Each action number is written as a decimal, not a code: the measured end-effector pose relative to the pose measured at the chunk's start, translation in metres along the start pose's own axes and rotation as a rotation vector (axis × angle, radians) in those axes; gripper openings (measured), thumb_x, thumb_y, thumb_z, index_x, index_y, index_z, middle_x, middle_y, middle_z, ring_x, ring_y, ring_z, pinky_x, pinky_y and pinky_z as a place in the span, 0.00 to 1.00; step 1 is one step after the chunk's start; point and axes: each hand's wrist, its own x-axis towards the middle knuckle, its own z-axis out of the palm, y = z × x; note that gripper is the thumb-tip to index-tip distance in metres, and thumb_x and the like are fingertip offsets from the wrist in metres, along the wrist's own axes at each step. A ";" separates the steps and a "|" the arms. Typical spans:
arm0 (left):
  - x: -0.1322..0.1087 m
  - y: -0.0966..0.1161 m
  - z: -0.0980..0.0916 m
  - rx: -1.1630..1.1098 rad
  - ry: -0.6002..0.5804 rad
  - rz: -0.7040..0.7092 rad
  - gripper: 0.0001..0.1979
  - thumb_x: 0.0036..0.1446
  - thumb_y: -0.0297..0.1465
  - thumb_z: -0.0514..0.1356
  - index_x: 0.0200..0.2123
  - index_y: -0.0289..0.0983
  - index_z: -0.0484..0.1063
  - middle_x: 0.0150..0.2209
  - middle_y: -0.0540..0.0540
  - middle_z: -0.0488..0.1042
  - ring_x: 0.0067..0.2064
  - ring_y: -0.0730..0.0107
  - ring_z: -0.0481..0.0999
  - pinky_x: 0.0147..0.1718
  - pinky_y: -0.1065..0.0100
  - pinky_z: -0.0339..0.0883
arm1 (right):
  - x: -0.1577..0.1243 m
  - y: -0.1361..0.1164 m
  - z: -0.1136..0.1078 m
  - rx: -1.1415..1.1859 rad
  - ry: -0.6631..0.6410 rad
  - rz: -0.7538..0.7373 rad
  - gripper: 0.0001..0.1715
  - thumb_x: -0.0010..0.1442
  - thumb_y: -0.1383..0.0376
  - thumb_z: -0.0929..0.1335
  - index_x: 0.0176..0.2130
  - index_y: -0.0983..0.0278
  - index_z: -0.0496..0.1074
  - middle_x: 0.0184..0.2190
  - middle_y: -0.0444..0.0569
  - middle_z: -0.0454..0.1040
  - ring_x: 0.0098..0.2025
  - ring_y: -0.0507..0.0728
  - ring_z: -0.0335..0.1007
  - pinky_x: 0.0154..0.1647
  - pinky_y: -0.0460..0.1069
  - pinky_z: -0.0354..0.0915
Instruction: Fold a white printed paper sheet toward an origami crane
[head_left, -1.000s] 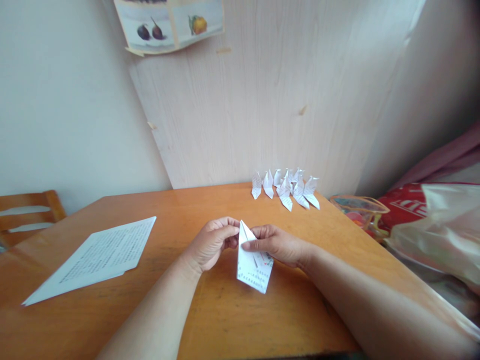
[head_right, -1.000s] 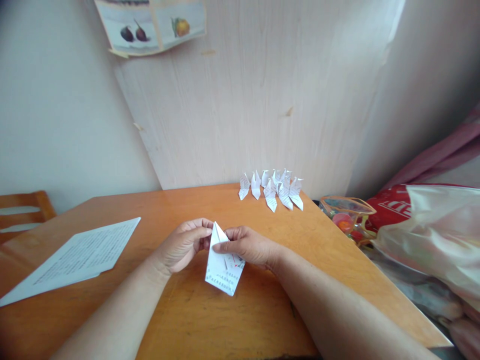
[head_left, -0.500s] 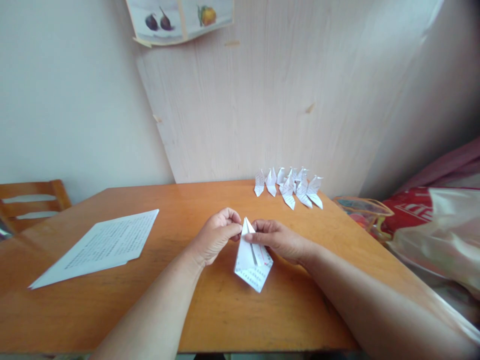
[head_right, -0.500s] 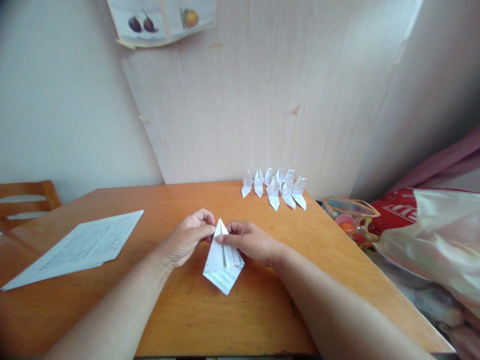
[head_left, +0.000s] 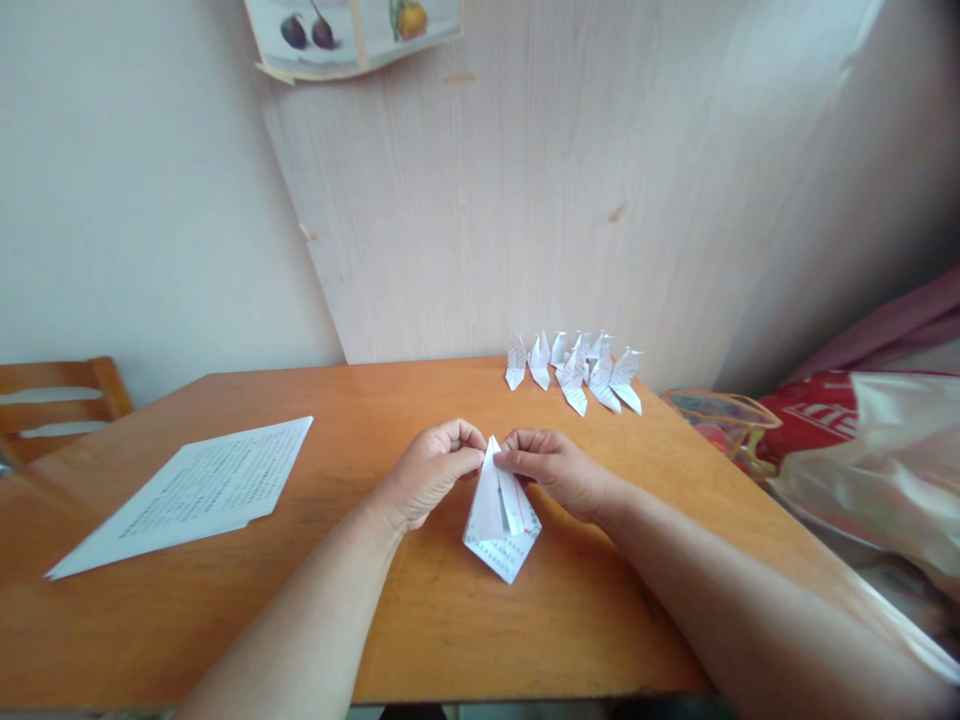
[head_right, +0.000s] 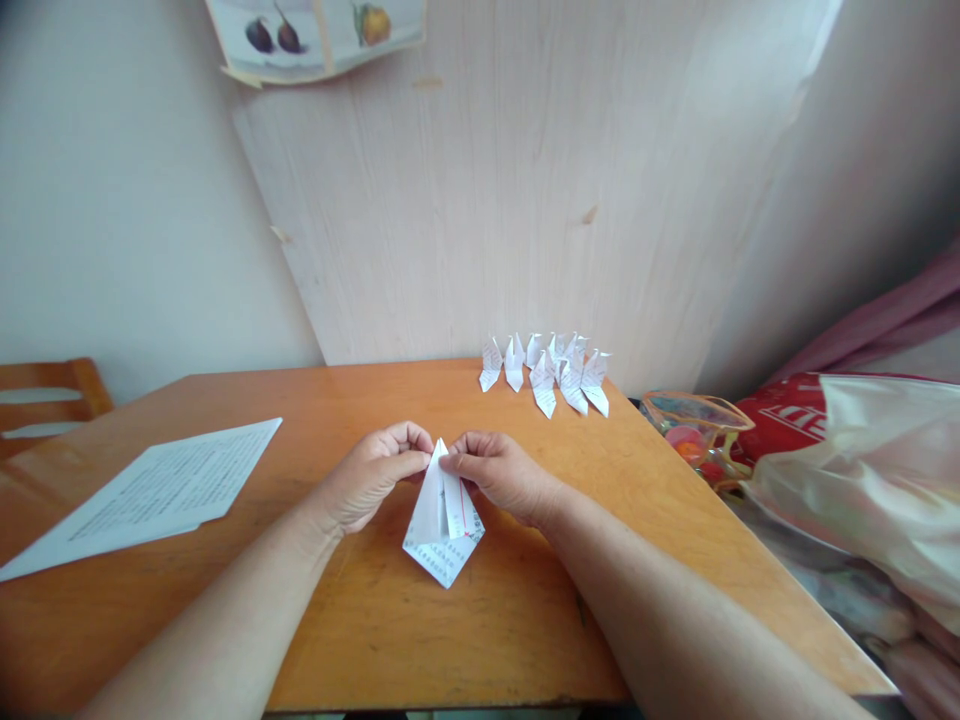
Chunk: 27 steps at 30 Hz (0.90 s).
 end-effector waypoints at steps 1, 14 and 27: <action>0.000 0.000 0.000 0.007 0.000 0.008 0.04 0.50 0.27 0.63 0.30 0.36 0.69 0.29 0.50 0.71 0.32 0.72 0.70 0.33 0.68 0.63 | 0.000 0.001 0.000 -0.010 0.003 -0.006 0.16 0.53 0.56 0.74 0.29 0.65 0.70 0.23 0.41 0.67 0.25 0.49 0.60 0.29 0.47 0.58; -0.003 0.003 0.001 0.182 0.040 0.113 0.03 0.54 0.30 0.62 0.31 0.37 0.72 0.31 0.50 0.72 0.36 0.69 0.69 0.39 0.68 0.61 | 0.002 0.004 0.002 -0.088 0.077 -0.066 0.16 0.56 0.55 0.72 0.30 0.64 0.68 0.22 0.41 0.65 0.25 0.50 0.59 0.28 0.47 0.57; -0.001 -0.001 -0.001 -0.202 -0.034 -0.086 0.07 0.54 0.33 0.64 0.33 0.37 0.69 0.30 0.51 0.70 0.32 0.72 0.70 0.33 0.70 0.63 | 0.002 0.003 0.002 -0.052 0.035 -0.082 0.18 0.56 0.52 0.72 0.31 0.64 0.69 0.23 0.42 0.67 0.26 0.50 0.61 0.29 0.48 0.59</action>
